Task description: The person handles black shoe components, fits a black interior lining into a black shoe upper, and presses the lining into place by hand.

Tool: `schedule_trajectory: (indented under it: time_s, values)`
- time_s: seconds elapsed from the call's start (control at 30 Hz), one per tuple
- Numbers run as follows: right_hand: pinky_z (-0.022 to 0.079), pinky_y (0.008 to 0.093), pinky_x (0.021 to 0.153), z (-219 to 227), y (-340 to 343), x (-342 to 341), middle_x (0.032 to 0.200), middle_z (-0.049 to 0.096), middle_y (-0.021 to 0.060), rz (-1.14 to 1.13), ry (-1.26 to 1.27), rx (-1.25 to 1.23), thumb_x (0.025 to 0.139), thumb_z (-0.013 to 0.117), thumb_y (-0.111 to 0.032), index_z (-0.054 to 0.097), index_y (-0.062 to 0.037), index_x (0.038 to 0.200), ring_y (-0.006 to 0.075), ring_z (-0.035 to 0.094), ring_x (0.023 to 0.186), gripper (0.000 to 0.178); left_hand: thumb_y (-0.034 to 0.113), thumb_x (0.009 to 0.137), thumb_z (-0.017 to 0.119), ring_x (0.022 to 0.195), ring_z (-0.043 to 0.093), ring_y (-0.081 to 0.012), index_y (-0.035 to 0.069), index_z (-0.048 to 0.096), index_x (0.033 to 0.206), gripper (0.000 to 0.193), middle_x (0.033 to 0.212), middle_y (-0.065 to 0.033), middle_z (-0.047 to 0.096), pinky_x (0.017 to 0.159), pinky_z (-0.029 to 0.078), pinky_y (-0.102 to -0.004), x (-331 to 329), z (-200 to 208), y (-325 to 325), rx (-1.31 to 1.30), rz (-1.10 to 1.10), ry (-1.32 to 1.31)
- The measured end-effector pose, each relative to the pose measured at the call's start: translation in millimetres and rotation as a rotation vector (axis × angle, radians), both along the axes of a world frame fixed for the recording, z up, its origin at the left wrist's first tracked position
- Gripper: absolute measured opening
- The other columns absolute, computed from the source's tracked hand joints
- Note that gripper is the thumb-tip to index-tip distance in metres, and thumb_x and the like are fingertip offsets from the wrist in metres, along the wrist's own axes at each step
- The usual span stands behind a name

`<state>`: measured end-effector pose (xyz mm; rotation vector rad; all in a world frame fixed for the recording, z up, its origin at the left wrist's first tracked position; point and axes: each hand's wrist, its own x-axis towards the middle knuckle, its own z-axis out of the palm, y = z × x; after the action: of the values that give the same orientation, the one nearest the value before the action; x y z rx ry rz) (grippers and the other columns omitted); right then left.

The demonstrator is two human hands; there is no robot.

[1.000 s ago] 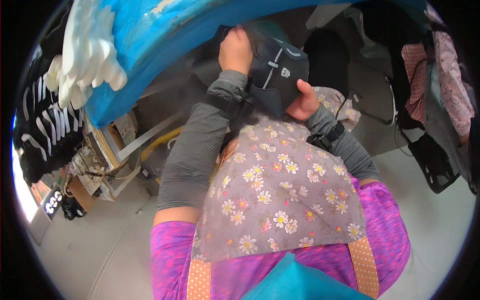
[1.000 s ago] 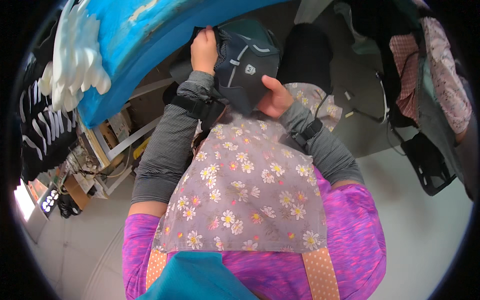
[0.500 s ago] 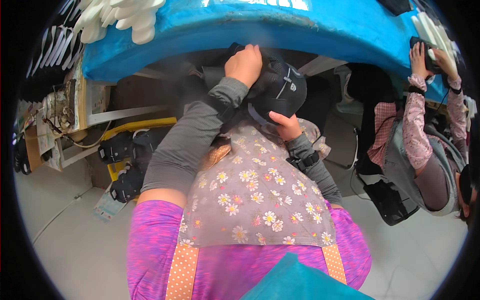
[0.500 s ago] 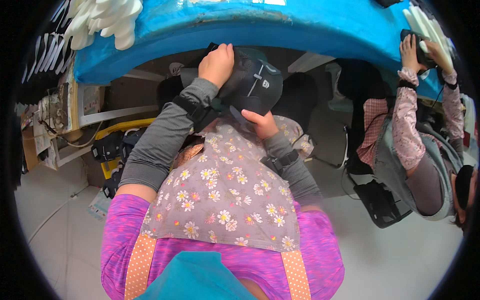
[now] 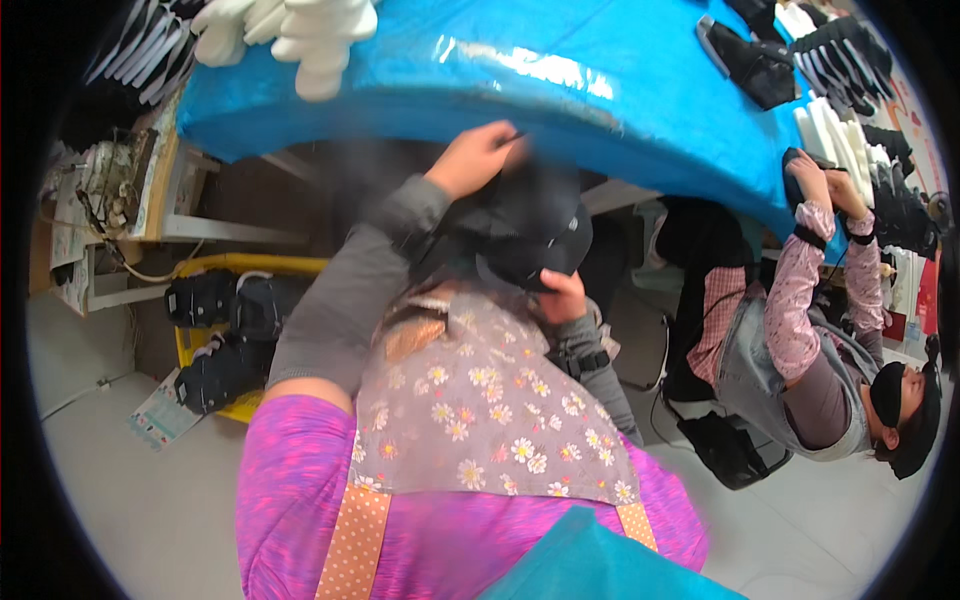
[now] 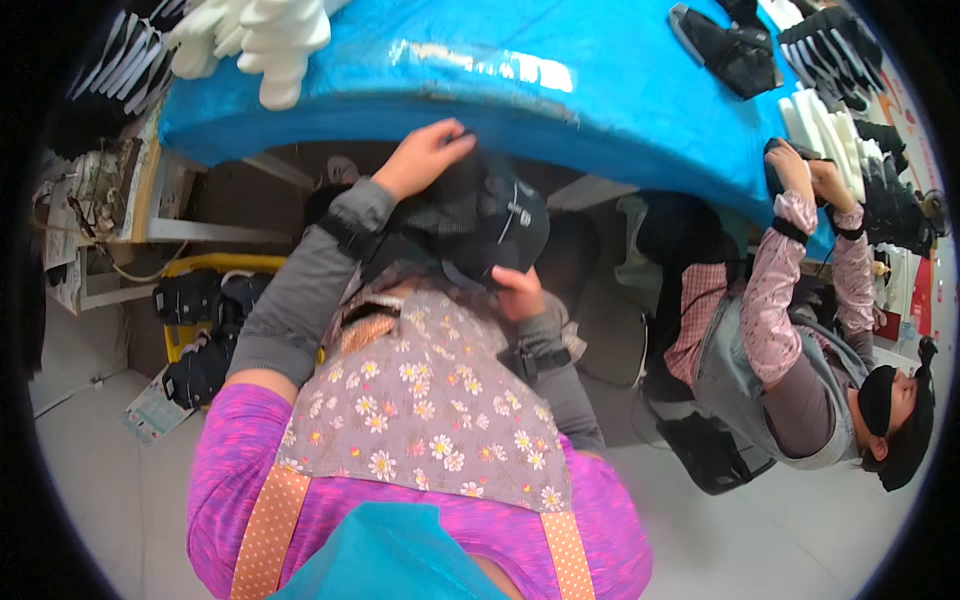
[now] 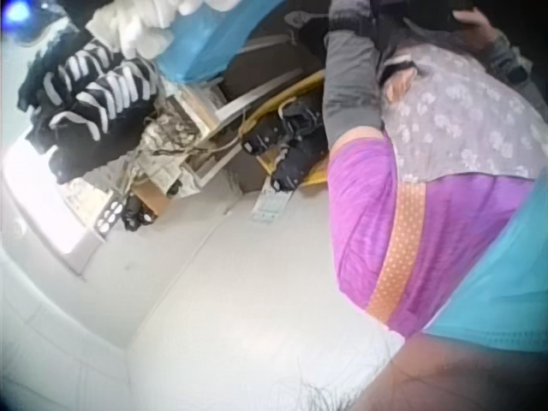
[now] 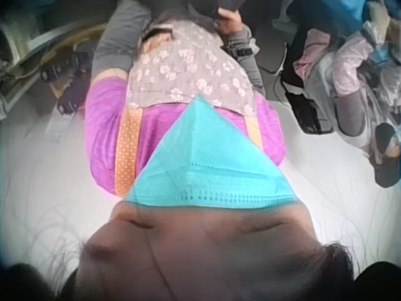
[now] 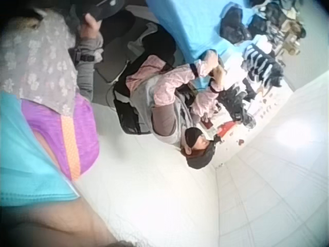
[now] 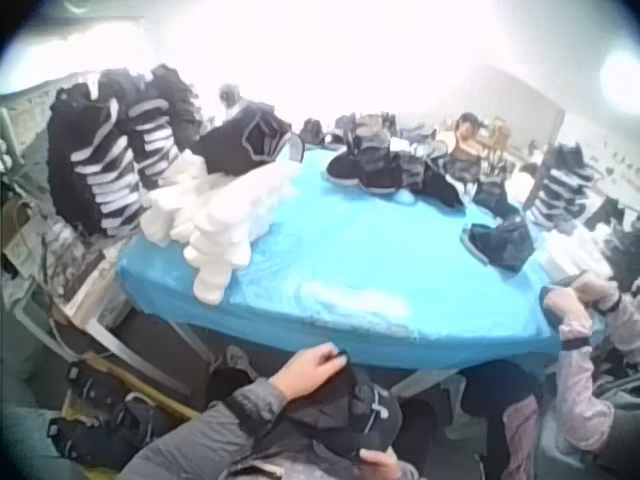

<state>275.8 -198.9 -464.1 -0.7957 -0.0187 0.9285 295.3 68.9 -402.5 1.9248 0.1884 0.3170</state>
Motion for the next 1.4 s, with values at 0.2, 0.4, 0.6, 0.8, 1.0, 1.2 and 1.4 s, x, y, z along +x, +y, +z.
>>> schedule_trajectory:
  time_s: [0.2, 0.4, 0.6, 0.8, 1.0, 1.2, 1.4]
  values:
    - [0.041, 0.0392, 0.101, -11.7, -12.2, -6.7, 0.118, 0.059, 0.0106, -0.004, 0.147, 0.036, 0.071, 0.064, -0.003, 0.051, 0.0003, 0.125, 0.0276, 0.056, 0.112, 0.055, 0.022, 0.090, 0.067, 0.078, 0.051, -0.0051, 0.005, 0.052, 0.122, 0.039, 0.090, 0.0035, 0.056, 0.068, 0.044, -0.0221, -74.1, 4.1, 3.6, -0.460, -0.107, 0.239]
    - [0.041, 0.0421, 0.103, -17.8, -31.0, -3.0, 0.122, 0.058, 0.0153, 0.007, 0.117, 0.138, 0.075, 0.068, -0.010, 0.048, 0.0029, 0.128, 0.0298, 0.055, 0.115, 0.058, 0.028, 0.091, 0.066, 0.069, 0.048, -0.0025, 0.009, 0.058, 0.097, 0.022, 0.078, 0.0070, 0.052, 0.058, 0.041, -0.0183, -100.2, 25.4, -17.1, -0.549, -0.071, 0.595]
    - [0.044, 0.0377, 0.099, 5.4, -30.8, -1.5, 0.119, 0.059, 0.0111, 0.061, -0.011, 0.016, 0.079, 0.070, -0.010, 0.050, 0.0022, 0.126, 0.0238, 0.057, 0.113, 0.052, 0.026, 0.092, 0.064, 0.071, 0.047, -0.0030, 0.000, 0.066, 0.095, 0.027, 0.077, 0.0052, 0.060, 0.062, 0.042, -0.0234, -112.2, 33.8, -47.1, -0.425, -0.143, 0.475]
    - [0.045, 0.0339, 0.091, 27.8, -15.5, 3.7, 0.115, 0.061, 0.0077, 0.049, -0.312, -0.076, 0.076, 0.070, -0.005, 0.056, 0.0016, 0.120, 0.0195, 0.058, 0.105, 0.046, 0.019, 0.094, 0.053, 0.073, 0.060, -0.0415, -0.001, 0.060, 0.098, 0.021, 0.081, -0.0248, 0.063, 0.063, 0.047, -0.0471, -75.8, 80.2, -60.7, 0.256, 0.200, 0.048]
    - [0.048, 0.0380, 0.094, 33.8, -18.3, 10.7, 0.112, 0.064, 0.0162, -0.089, -0.131, 0.017, 0.076, 0.061, -0.006, 0.056, 0.0063, 0.117, 0.0275, 0.062, 0.104, 0.043, 0.024, 0.096, 0.051, 0.076, 0.060, -0.0446, 0.001, 0.054, 0.088, 0.024, 0.079, -0.0250, 0.062, 0.064, 0.046, -0.0525, -20.6, 43.9, -68.7, 0.455, 0.211, 0.090]
    - [0.050, 0.0369, 0.091, 25.5, -5.1, 9.2, 0.108, 0.065, 0.0144, -0.147, -0.008, 0.032, 0.076, 0.060, -0.002, 0.056, 0.0046, 0.116, 0.0259, 0.063, 0.100, 0.040, 0.036, 0.096, 0.053, 0.065, 0.061, -0.0410, 0.003, 0.056, 0.086, 0.034, 0.067, -0.0217, 0.061, 0.054, 0.048, -0.0477, -8.2, 22.2, -51.0, 0.632, 0.110, 0.154]
    - [0.048, 0.0419, 0.096, 20.2, -4.6, 9.7, 0.118, 0.061, 0.0190, -0.036, 0.015, 0.024, 0.075, 0.058, -0.005, 0.049, 0.0064, 0.123, 0.0318, 0.060, 0.109, 0.051, 0.041, 0.094, 0.054, 0.061, 0.063, -0.0348, -0.003, 0.060, 0.105, 0.047, 0.064, -0.0168, 0.063, 0.053, 0.050, -0.0416, -10.7, -22.1, -30.9, 0.787, 0.014, 0.025]
